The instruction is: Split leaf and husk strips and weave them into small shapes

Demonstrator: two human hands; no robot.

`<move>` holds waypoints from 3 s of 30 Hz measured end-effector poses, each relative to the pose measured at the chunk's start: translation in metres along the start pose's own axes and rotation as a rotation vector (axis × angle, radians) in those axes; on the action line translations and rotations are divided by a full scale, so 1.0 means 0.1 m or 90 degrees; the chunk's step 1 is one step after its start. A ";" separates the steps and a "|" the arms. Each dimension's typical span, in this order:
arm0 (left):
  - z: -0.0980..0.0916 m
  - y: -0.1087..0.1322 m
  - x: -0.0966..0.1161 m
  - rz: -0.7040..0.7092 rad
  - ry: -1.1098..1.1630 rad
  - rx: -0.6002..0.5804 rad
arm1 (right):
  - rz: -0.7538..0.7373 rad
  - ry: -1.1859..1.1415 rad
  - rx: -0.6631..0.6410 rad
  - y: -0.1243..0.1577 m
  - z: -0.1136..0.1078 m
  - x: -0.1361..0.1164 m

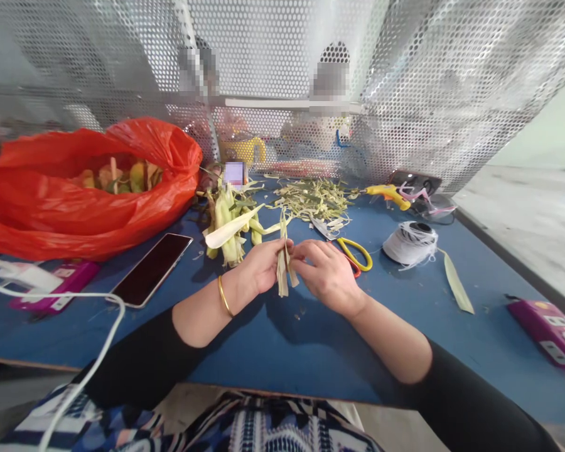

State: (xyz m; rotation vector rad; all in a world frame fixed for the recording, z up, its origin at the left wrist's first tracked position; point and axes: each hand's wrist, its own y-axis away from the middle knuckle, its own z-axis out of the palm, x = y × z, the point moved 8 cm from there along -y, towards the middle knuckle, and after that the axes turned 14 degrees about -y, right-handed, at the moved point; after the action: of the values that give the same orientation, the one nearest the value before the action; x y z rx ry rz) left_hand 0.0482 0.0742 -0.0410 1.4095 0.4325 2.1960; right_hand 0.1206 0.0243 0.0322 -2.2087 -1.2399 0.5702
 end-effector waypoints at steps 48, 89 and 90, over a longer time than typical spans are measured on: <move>0.26 0.19 -0.01 0.162 -0.424 -0.126 | 0.653 -0.902 0.218 0.24 0.26 0.62; 0.06 0.06 0.16 0.201 -0.505 -0.053 | 0.638 -0.207 -0.003 0.37 -0.33 1.15; 0.05 0.05 0.15 0.187 -0.483 -0.056 | 0.630 -0.072 -0.121 0.40 -0.30 1.16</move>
State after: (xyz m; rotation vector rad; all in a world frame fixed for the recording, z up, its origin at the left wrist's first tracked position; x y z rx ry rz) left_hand 0.0464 0.0780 -0.0251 2.1987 -0.1493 1.6562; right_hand 0.2202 0.0999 0.0184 -2.9101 -0.1470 0.9670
